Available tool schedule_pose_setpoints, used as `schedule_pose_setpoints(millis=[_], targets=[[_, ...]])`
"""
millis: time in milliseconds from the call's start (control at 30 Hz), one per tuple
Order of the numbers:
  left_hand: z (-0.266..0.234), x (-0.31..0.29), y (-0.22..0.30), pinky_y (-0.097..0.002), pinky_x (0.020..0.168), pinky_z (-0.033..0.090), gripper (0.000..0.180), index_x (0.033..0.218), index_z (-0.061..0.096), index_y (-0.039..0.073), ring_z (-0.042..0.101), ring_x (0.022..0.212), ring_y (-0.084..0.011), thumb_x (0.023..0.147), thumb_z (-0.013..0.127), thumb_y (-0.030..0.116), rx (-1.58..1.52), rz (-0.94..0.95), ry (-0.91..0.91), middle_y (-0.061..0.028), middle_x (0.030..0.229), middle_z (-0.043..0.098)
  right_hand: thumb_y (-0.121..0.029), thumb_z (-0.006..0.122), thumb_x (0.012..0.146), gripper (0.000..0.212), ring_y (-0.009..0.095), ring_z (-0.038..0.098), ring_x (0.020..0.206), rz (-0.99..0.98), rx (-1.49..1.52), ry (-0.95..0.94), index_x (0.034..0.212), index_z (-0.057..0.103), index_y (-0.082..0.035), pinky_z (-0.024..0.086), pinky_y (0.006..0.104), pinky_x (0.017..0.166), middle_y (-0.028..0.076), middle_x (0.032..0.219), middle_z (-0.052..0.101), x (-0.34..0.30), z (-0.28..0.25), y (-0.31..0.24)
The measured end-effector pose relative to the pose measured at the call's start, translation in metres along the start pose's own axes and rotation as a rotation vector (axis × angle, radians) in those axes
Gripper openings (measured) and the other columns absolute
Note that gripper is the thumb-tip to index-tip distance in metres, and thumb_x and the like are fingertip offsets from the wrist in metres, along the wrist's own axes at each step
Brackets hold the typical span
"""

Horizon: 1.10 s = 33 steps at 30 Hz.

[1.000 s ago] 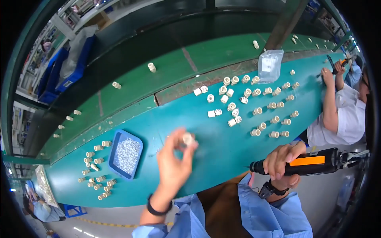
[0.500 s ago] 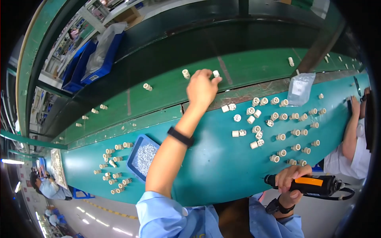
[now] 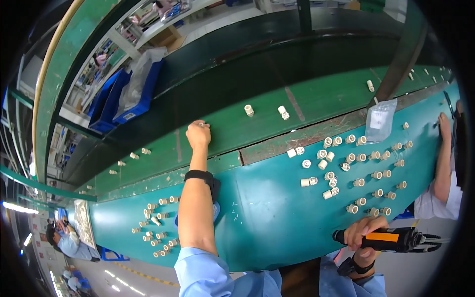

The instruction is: The worker assembles small electronic components by fitting parts together and using an electric screwdriver to secure them.

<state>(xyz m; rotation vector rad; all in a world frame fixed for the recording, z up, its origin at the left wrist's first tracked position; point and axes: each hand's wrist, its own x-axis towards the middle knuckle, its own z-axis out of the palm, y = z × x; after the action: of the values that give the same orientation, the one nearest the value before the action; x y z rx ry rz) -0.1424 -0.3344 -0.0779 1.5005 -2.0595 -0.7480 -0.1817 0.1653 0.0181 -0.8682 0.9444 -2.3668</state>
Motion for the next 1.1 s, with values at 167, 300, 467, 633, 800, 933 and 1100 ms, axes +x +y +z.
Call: schedule_pose_setpoints(millis=[167,300,467,633,800,933,1100], targets=[[-0.019,-0.019,0.034,-0.0338,0.069,0.053,0.02,0.093,0.065,-0.005,0.066,0.072,-0.0231,0.082,0.061,0.012,-0.196,-0.031,-0.072,-0.0131,0.08,0.068,-0.013,0.08,0.07,0.042,0.014,0.05,0.048,0.006,0.038,0.093,0.096,0.049,0.001,0.039,0.0249,0.043,0.007,0.061,0.051,-0.01,0.007,-0.004],[-0.07,-0.076,0.091,-0.0267,0.056,0.051,0.016,0.092,0.064,-0.005,0.061,0.059,-0.0108,0.081,0.061,0.005,-0.447,0.247,-0.287,-0.0076,0.073,0.066,-0.011,0.079,0.071,0.04,0.013,0.049,0.05,0.043,0.099,0.091,0.096,0.05,0.001,0.04,0.0255,0.045,0.007,0.063,0.052,-0.008,0.017,-0.007],[-0.122,-0.282,0.094,-0.0297,0.059,0.05,0.014,0.088,0.064,0.001,0.064,0.073,-0.0232,0.075,0.068,0.003,-0.159,0.641,-0.603,-0.0119,0.087,0.064,-0.003,0.075,0.072,0.039,0.012,0.049,0.054,0.053,0.086,-0.059,0.103,0.051,0.001,0.04,0.0259,0.049,0.005,0.065,0.052,-0.015,0.013,-0.004],[-0.081,-0.364,0.056,-0.0324,0.063,0.05,0.018,0.089,0.064,0.0,0.063,0.072,-0.0242,0.072,0.069,0.0,-0.301,0.423,-0.618,-0.0127,0.088,0.062,-0.003,0.07,0.075,0.035,0.015,0.052,0.061,0.139,-0.029,-0.102,0.103,0.049,0.0,0.042,0.0286,0.054,0.007,0.069,0.052,-0.024,0.026,-0.013],[-0.034,-0.376,0.041,-0.0331,0.064,0.049,0.017,0.089,0.063,0.0,0.061,0.072,-0.0296,0.073,0.069,0.001,-0.284,0.537,-0.372,-0.0153,0.087,0.061,-0.004,0.072,0.074,0.039,0.015,0.052,0.061,0.173,-0.103,-0.125,0.105,0.049,0.0,0.043,0.0287,0.056,0.007,0.069,0.051,-0.02,0.024,-0.009],[-0.021,-0.372,0.034,-0.0341,0.064,0.05,0.016,0.091,0.062,-0.001,0.061,0.073,-0.0308,0.075,0.066,-0.002,-0.291,0.553,-0.373,-0.0158,0.089,0.06,-0.015,0.073,0.075,0.043,0.014,0.051,0.058,0.083,-0.198,-0.057,0.107,0.048,0.0,0.043,0.0284,0.054,0.005,0.067,0.05,-0.027,0.025,-0.005],[-0.023,-0.373,0.038,-0.0343,0.063,0.052,0.029,0.101,0.061,0.002,0.062,0.072,-0.0301,0.073,0.067,-0.002,-0.404,0.49,-0.399,-0.0144,0.093,0.06,-0.026,0.07,0.079,0.046,0.013,0.046,0.053,0.038,-0.193,-0.093,0.111,0.047,-0.004,0.04,0.0281,0.054,0.0,0.064,0.045,-0.022,0.036,-0.01]])
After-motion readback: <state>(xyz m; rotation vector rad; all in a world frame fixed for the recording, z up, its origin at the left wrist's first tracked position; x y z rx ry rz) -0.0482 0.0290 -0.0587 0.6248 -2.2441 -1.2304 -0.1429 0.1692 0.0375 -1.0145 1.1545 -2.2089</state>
